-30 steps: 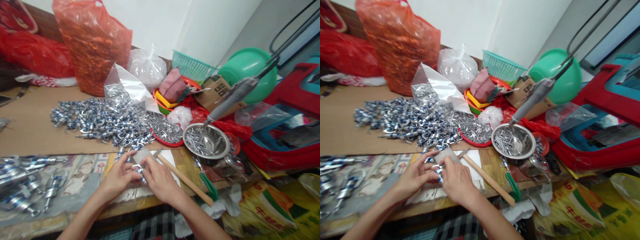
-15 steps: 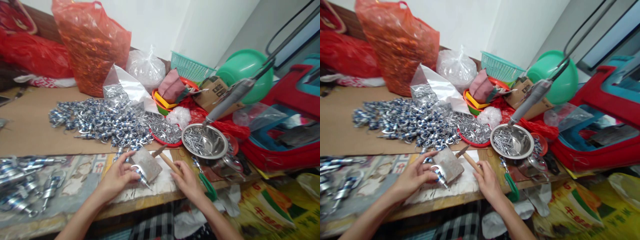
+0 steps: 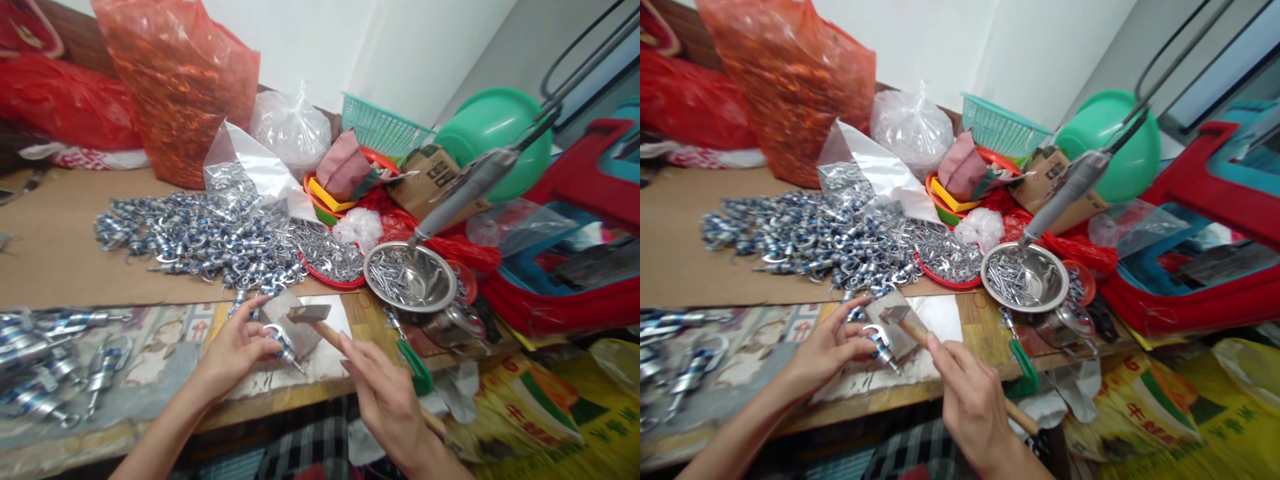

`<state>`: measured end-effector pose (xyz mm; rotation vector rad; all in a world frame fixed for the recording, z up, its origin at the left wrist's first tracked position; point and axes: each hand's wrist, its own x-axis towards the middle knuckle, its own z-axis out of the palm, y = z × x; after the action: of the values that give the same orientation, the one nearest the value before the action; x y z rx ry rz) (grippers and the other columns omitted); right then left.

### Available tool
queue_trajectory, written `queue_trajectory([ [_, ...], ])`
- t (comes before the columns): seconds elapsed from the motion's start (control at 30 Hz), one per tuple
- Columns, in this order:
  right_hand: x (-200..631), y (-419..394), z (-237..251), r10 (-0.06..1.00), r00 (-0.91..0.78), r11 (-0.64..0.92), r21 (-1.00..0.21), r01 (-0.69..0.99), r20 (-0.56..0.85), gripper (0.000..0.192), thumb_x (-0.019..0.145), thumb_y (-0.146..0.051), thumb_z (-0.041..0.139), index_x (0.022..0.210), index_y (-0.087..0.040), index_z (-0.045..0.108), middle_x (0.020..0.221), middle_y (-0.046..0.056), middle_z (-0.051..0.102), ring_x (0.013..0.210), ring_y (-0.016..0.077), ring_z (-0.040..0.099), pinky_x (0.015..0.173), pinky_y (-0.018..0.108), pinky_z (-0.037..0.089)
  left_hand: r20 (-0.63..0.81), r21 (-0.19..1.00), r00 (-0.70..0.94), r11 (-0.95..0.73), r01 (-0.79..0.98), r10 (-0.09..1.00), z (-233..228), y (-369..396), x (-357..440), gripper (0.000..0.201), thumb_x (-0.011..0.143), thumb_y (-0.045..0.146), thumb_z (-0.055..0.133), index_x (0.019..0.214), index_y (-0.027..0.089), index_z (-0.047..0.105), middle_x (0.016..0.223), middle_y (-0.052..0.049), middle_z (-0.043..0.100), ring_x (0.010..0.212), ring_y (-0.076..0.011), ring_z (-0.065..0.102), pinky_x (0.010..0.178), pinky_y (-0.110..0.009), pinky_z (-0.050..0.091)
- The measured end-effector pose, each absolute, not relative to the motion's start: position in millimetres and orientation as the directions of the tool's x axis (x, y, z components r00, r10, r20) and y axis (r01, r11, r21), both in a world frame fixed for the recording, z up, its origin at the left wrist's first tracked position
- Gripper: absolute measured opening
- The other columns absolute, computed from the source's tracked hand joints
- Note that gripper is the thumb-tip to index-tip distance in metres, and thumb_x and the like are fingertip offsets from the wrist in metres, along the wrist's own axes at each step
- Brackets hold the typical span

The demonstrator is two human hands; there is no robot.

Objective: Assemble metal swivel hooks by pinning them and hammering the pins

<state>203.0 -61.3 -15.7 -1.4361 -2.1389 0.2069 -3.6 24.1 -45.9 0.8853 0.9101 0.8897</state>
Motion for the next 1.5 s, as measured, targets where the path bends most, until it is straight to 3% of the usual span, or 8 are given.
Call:
queue_trajectory([
  [0.2, 216, -51, -33, 0.955, -0.104, 0.259, -0.617, 0.743, 0.277, 0.040, 0.082, -0.017, 0.046, 0.121, -0.024, 0.049, 0.101, 0.006, 0.062, 0.089, 0.0174, 0.060, 0.076, 0.029, 0.050, -0.280, 0.914, 0.318, 0.353, -0.200, 0.906, -45, 24, -5, 0.076, 0.057, 0.015, 0.070, 0.124, 0.018, 0.034, 0.063, 0.003, 0.065, 0.060, -0.0155, 0.062, 0.060, -0.029, 0.050],
  [0.37, 241, -24, -56, 0.992, 0.068, 0.027, -0.723, 0.691, 0.102, 0.036, 0.078, -0.026, 0.052, 0.113, -0.018, 0.057, 0.086, 0.005, 0.068, 0.085, 0.0222, 0.062, 0.071, 0.036, 0.051, -0.253, 0.966, 0.243, 0.258, 0.011, 0.936, -42, 23, -8, 0.025, 0.056, 0.020, 0.071, 0.080, 0.016, 0.066, 0.066, -0.003, 0.070, 0.064, -0.0204, 0.064, 0.068, -0.034, 0.049],
  [0.47, 247, -2, -58, 0.996, -0.008, 0.063, -0.635, 0.770, 0.088, 0.028, 0.080, -0.027, 0.049, 0.103, -0.016, 0.063, 0.082, 0.005, 0.067, 0.078, 0.0196, 0.062, 0.069, 0.033, 0.050, -0.172, 0.980, 0.167, 0.153, 0.124, 0.971, -42, 24, -10, 0.008, 0.054, 0.023, 0.072, 0.062, 0.020, 0.070, 0.067, -0.004, 0.070, 0.067, -0.0233, 0.063, 0.070, -0.036, 0.048],
  [0.57, 249, 37, -50, 0.975, -0.022, 0.111, -0.401, 0.910, 0.219, 0.026, 0.084, -0.021, 0.045, 0.102, -0.016, 0.063, 0.093, 0.008, 0.063, 0.087, 0.0169, 0.058, 0.078, 0.029, 0.045, -0.018, 0.986, 0.130, -0.005, 0.170, 0.991, -46, 26, -11, 0.003, 0.055, 0.026, 0.072, 0.057, 0.024, 0.071, 0.076, -0.003, 0.067, 0.078, -0.0232, 0.060, 0.077, -0.034, 0.045],
  [0.67, 249, 87, -45, 0.970, 0.033, 0.043, -0.303, 0.952, 0.241, 0.029, 0.082, -0.014, 0.045, 0.107, -0.014, 0.059, 0.102, 0.012, 0.059, 0.096, 0.0187, 0.054, 0.084, 0.030, 0.039, 0.062, 0.971, 0.128, -0.089, 0.222, 0.990, -49, 27, -8, 0.006, 0.059, 0.029, 0.069, 0.059, 0.024, 0.071, 0.081, -0.003, 0.061, 0.079, -0.0213, 0.057, 0.074, -0.030, 0.044],
  [0.97, 241, 139, -49, 0.979, 0.095, -0.046, -0.260, 0.964, 0.181, 0.015, 0.077, -0.020, 0.054, 0.082, -0.022, 0.069, 0.085, 0.006, 0.066, 0.085, 0.0195, 0.059, 0.073, 0.027, 0.041, 0.059, 0.955, 0.206, -0.115, 0.273, 0.977, -42, 22, -6, 0.009, 0.065, 0.026, 0.064, 0.065, 0.025, 0.073, 0.072, -0.003, 0.063, 0.071, -0.0203, 0.058, 0.066, -0.028, 0.042],
  [1.3, 232, 105, -27, 0.957, 0.061, 0.076, -0.451, 0.889, 0.282, 0.019, 0.081, -0.015, 0.050, 0.088, -0.012, 0.067, 0.090, 0.009, 0.066, 0.086, 0.0163, 0.059, 0.079, 0.025, 0.041, 0.123, 0.929, 0.198, -0.183, 0.323, 0.972, -40, 21, -5, 0.013, 0.066, 0.026, 0.063, 0.073, 0.024, 0.073, 0.074, -0.003, 0.067, 0.071, -0.0200, 0.061, 0.066, -0.028, 0.045],
  [1.5, 164, 36, -12, 0.937, -0.266, 0.347, -0.666, 0.660, 0.224, 0.010, 0.073, -0.016, 0.061, 0.077, -0.020, 0.069, 0.071, -0.001, 0.067, 0.066, 0.0105, 0.060, 0.063, 0.018, 0.044, 0.200, 0.905, 0.110, -0.226, 0.361, 0.974, -48, 18, -3, 0.030, 0.063, 0.025, 0.065, 0.092, 0.019, 0.068, 0.074, -0.003, 0.067, 0.064, -0.0172, 0.059, 0.063, -0.029, 0.048],
])
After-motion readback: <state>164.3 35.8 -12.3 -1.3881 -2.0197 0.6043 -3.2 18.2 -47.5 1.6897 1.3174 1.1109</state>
